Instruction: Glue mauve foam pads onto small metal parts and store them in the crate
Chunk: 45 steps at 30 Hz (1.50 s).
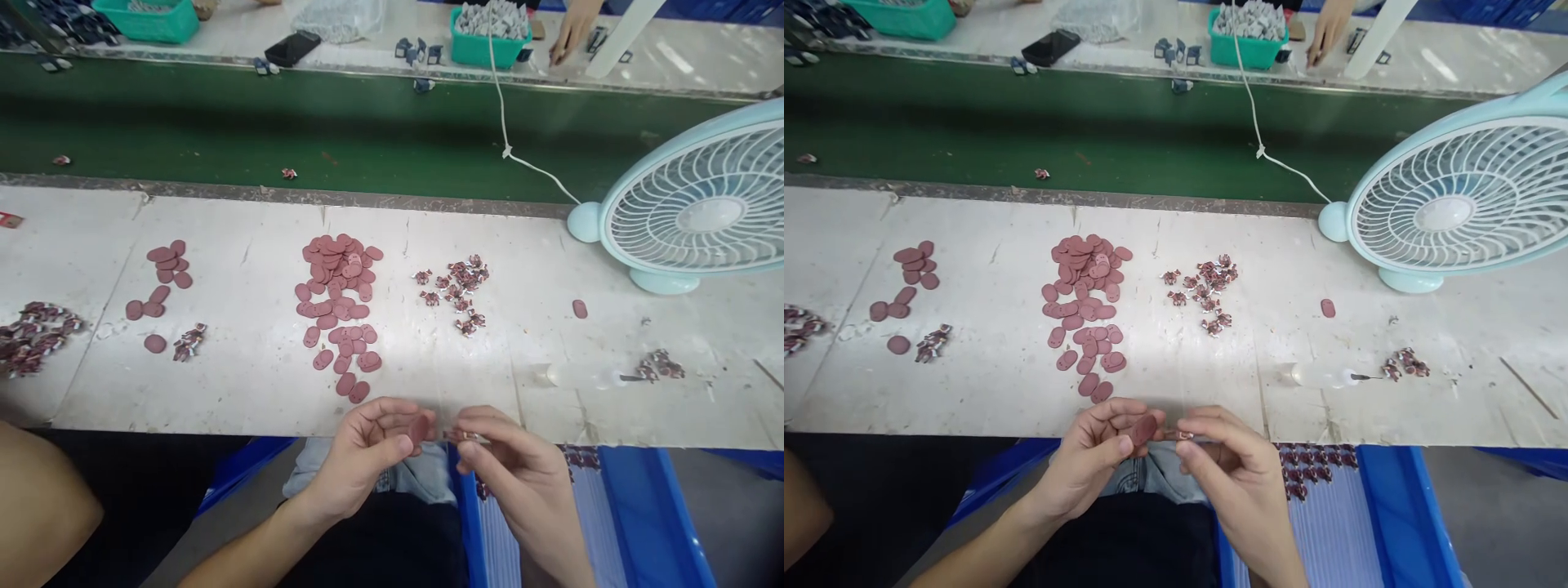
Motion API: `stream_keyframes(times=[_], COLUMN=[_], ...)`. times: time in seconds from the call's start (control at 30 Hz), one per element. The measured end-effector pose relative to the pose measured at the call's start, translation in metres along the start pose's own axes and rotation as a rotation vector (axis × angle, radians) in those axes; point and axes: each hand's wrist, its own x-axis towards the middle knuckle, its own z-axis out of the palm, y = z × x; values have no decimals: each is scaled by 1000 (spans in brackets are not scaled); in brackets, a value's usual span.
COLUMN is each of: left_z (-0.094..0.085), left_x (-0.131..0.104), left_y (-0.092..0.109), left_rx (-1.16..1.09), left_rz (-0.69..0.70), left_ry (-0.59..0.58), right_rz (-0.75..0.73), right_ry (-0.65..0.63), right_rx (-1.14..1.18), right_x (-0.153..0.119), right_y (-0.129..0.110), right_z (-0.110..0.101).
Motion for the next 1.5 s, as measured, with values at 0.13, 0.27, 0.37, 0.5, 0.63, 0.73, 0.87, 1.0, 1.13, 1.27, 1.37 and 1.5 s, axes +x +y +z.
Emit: stream_keyframes(times=[0.13,0.27,0.37,0.5,0.63,0.73,0.87,1.0,1.13,1.27,1.37,1.5], left_z=[2,3,3,2,3,4,6,10,11,-3,-21,-35], left_x=[2,2,1,-1,-1,-2,-1,2,0,0,9,29], left_y=[-3,-3,-1,-2,-4,-5,-4,-4,1,24,48,68], left_rx=[41,41,55,108,116,121,154,177,255,695,1223,1755], left_rz=[37,52,46,48,71,84,117,142,151,304,538,638], left_ry=[-65,-98,-95,-59,-5,14,9,9,-14,11,136,129], right_rz=[36,33,31,17,-7,-9,-2,12,60,79,79,120], right_ry=[23,-37,-76,-79,-58,-32,-3,33,84,242,419,583], right_rx=[34,-11,-36,-50,-50,-28,18,73,186,331,371,335], right_x=[-8,-4,-2,-2,-2,-2,-2,-2,-3,-8,-16,-29], right_y=[-4,-5,-5,-5,-4,-2,1,2,7,22,34,46], right_z=[10,14,14,16,19,20,21,25,26,9,-18,-52])
